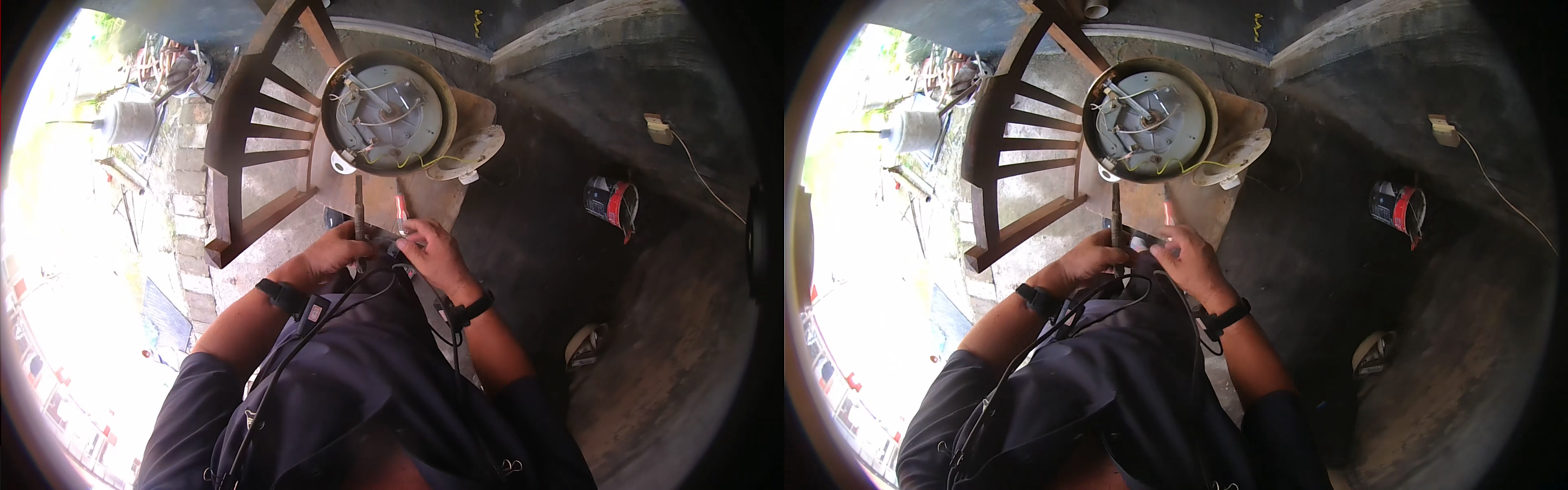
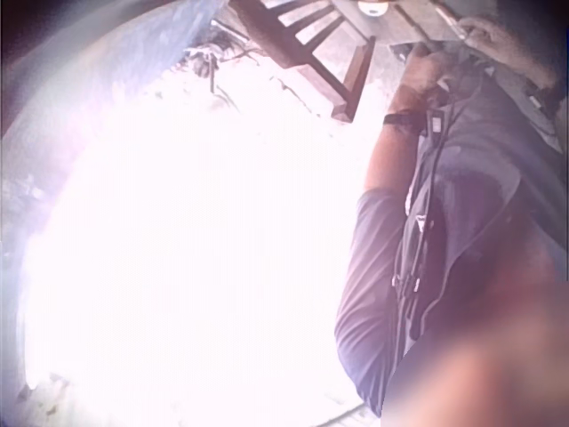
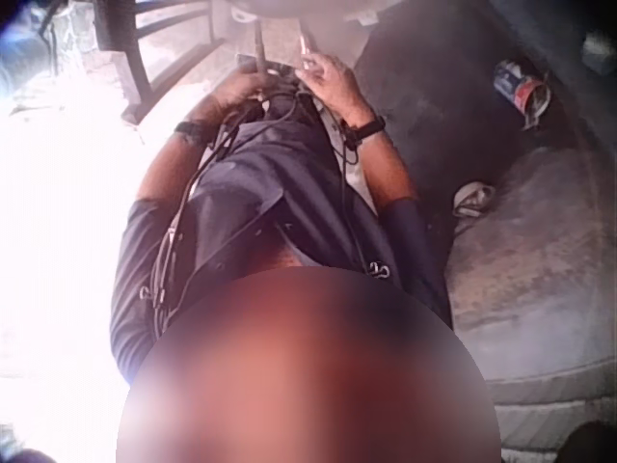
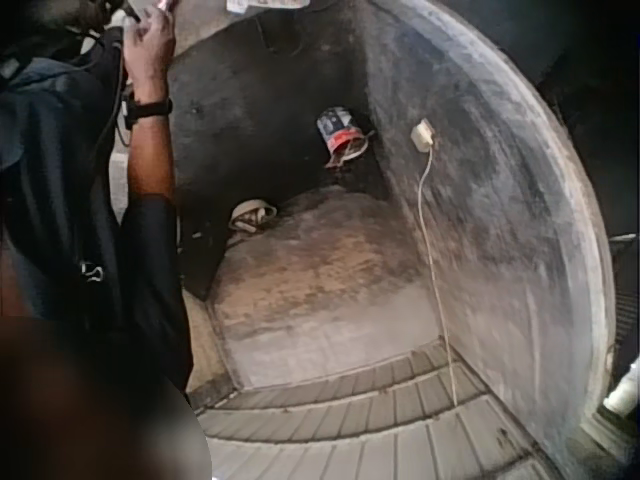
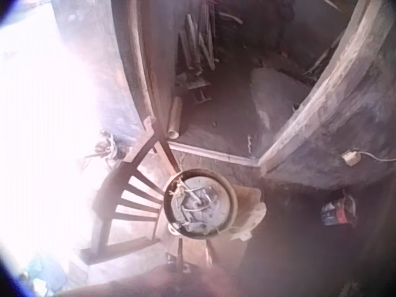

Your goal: The person is repairing a rice cooker by examining internal wiring and manipulating components with pliers.

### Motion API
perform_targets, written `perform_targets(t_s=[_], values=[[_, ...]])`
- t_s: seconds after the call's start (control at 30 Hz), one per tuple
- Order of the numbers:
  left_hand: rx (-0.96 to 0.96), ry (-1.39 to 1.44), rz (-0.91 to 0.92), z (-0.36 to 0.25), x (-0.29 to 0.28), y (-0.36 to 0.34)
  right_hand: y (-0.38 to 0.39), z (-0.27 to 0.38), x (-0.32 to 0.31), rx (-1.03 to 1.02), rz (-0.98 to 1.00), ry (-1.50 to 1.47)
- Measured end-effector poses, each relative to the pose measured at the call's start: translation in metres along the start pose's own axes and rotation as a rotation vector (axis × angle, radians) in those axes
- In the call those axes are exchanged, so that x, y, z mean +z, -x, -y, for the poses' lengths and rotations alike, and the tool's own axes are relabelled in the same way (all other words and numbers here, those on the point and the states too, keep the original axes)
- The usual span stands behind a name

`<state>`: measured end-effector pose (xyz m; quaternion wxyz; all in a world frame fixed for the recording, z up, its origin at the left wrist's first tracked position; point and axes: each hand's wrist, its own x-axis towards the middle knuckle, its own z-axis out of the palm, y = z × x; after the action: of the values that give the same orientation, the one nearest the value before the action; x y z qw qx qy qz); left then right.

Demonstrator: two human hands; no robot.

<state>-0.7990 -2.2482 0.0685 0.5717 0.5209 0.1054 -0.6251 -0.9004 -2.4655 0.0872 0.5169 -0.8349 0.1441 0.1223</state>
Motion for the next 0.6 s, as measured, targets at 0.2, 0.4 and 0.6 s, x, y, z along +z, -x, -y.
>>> perform_targets(t_s=[0.2,0.4,0.6], values=[[-0.003,-0.068,-0.011,-0.001,-0.023,0.027,-0.055,0.0,-0.047,0.043,-0.278,0.345],[0.011,-0.086,0.067,0.008,-0.045,0.032,-0.096,-0.022,-0.059,-0.09,-0.26,0.734],[-0.082,-0.014,0.066,0.004,-0.048,0.036,-0.109,-0.03,-0.07,0.215,-0.137,0.882]])
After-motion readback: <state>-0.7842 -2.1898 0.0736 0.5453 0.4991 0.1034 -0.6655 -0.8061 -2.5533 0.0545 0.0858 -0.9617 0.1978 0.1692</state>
